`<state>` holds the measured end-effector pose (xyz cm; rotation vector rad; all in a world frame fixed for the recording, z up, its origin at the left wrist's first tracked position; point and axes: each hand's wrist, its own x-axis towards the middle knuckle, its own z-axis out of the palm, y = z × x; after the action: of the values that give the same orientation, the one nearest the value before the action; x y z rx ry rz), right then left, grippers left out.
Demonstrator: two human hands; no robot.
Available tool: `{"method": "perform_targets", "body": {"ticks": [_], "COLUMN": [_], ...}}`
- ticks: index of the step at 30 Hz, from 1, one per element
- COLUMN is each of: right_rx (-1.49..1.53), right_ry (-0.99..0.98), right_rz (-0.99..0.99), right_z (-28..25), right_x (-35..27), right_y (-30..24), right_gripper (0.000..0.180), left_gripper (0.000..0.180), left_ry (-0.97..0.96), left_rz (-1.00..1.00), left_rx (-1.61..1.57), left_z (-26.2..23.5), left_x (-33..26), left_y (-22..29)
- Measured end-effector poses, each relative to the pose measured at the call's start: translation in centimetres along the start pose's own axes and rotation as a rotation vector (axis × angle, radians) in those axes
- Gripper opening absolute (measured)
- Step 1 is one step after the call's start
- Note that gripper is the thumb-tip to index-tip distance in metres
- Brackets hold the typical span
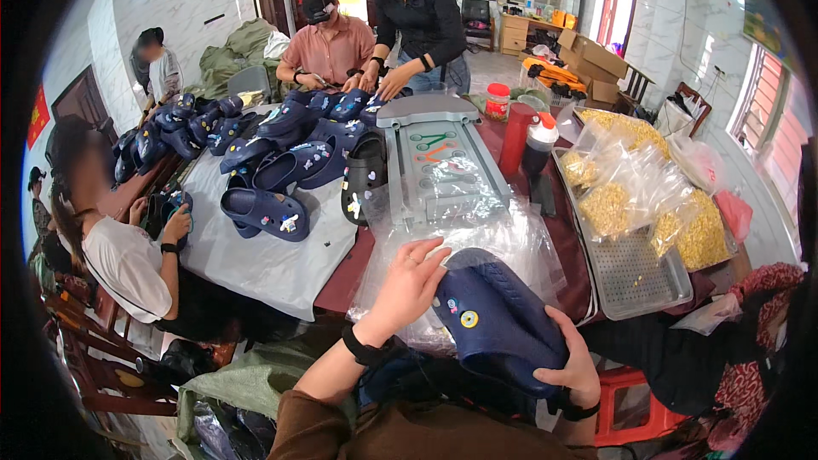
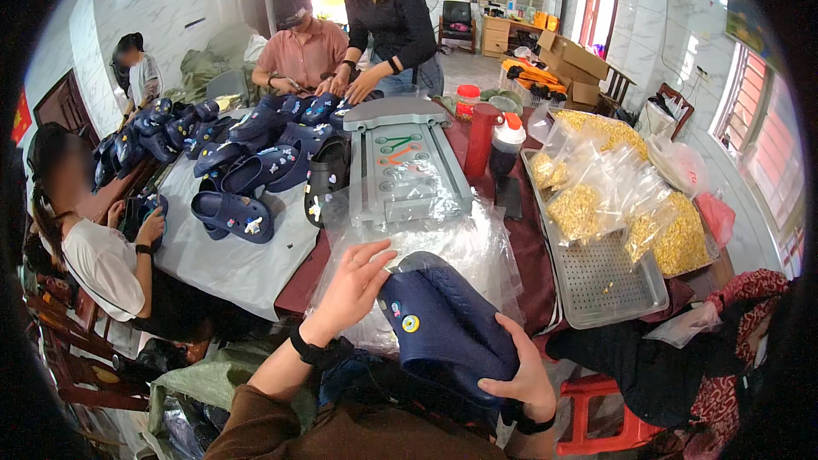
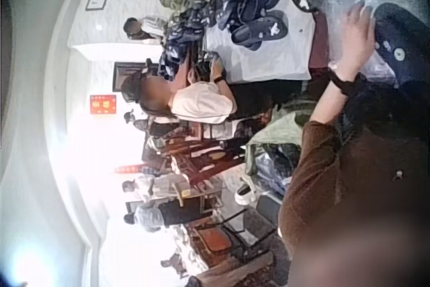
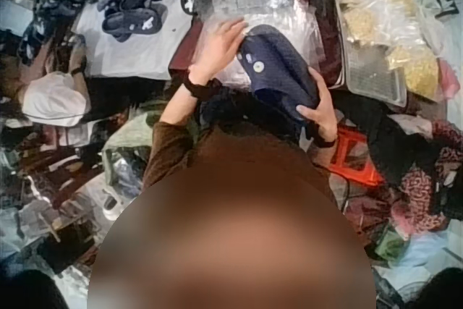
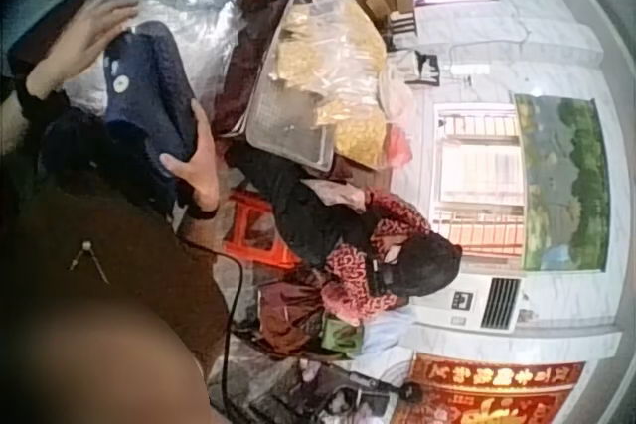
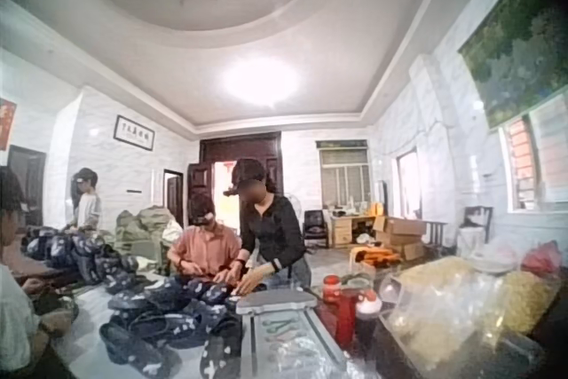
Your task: Inspecting and packaging blue and black clogs into plastic bags in a shoe manufacturing finishing area.
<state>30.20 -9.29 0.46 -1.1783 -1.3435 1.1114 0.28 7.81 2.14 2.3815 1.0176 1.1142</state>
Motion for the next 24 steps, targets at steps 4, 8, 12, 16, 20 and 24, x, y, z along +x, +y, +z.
{"method": "perform_targets", "body": {"ticks": [4, 8, 12, 16, 20, 24], "right_rx": [-0.135, -0.054, -0.058, -0.287, -0.156, -0.159], "right_ry": [0.041, 0.105, 0.183, 0.141, 0.158, 0.254], "right_rz": [-0.078, -0.105, -0.119, -0.184, -0.165, -0.182], "right_z": [0.8, 2.5, 3.6, 3.7, 3.9, 4.5], "right_x": [0.4, 1.1, 1.6, 1.9, 2.0, 2.0], "right_y": [1.0, 2.1, 2.4, 2.6, 3.2, 3.4], "right_gripper": [0.108, 0.108, 0.107, 0.106, 0.107, 0.105], "left_gripper": [0.038, 0.038, 0.039, 0.046, 0.046, 0.05], "left_ry": [0.023, -0.003, -0.049, -0.114, -0.139, -0.131], "left_rz": [0.134, 0.125, 0.064, 0.098, 0.104, 0.168], "left_rx": [0.128, 0.119, -0.023, 0.014, 0.03, 0.035], "left_z": [0.8, 1.1, 0.9, 0.9, 0.8, 1.2], "left_x": [-0.4, -1.0, -1.4, -1.8, -2.3, -2.6], "left_y": [1.9, 3.0, 3.6, 4.5, 4.9, 5.5]}}
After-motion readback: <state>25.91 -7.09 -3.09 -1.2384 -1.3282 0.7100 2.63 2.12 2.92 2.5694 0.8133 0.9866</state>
